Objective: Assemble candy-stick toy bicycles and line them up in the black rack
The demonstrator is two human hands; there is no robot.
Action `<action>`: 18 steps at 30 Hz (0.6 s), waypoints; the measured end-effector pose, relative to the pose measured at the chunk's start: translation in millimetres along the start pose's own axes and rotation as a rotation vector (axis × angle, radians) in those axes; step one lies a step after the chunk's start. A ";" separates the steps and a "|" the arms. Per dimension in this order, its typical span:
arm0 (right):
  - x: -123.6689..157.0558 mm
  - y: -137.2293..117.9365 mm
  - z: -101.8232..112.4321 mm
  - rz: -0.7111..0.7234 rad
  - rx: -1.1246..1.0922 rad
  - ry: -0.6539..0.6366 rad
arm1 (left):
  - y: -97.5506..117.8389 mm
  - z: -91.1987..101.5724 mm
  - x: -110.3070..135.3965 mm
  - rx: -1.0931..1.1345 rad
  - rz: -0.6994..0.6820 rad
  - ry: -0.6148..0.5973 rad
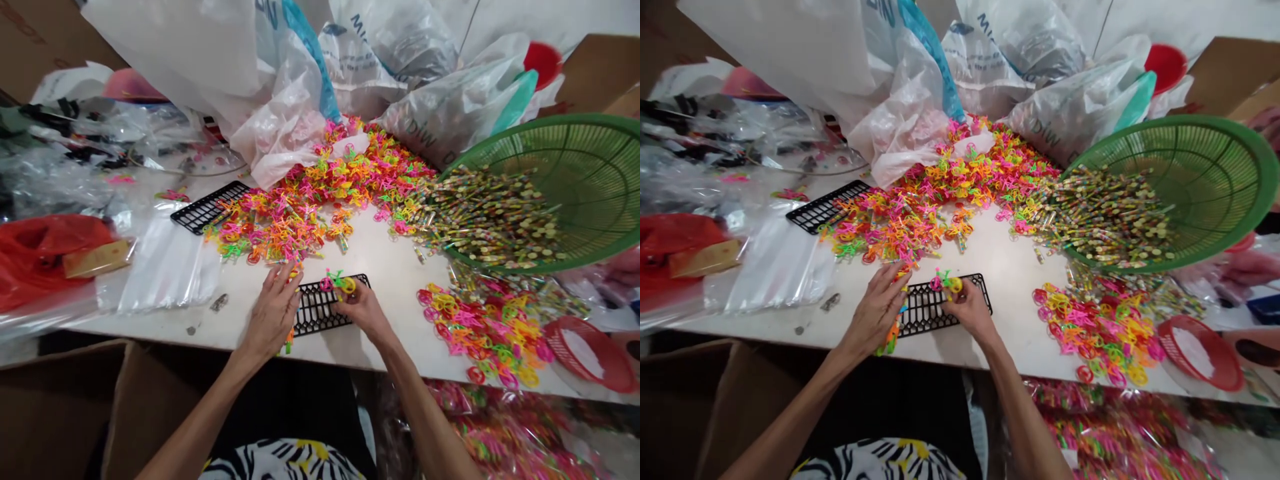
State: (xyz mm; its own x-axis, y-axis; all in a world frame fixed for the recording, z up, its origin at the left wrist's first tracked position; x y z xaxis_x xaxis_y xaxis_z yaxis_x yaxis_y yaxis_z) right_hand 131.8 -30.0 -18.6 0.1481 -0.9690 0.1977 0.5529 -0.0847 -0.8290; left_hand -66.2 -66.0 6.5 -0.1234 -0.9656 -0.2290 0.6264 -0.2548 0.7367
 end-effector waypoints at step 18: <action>35.4 -8.4 -61.0 0.057 -0.114 -0.057 | -0.2 1.1 -2.4 0.045 -0.053 -0.024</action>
State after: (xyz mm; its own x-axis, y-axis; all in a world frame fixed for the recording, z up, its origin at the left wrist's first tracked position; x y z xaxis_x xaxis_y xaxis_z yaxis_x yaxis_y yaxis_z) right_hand 82.4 -77.8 -36.5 0.2246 -0.9585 0.1757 0.4459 -0.0592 -0.8931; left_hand -66.9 -63.7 7.6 -0.1740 -0.9516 -0.2533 0.5835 -0.3068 0.7519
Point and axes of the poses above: each hand's wrist, its own x-axis away from the middle knuckle, its own z-axis out of the back of the hand, y = z × x, the point moved 1 cm from there along -x, towards the middle knuckle, and after that the axes turned 15 degrees about x, right-handed, at the moved point
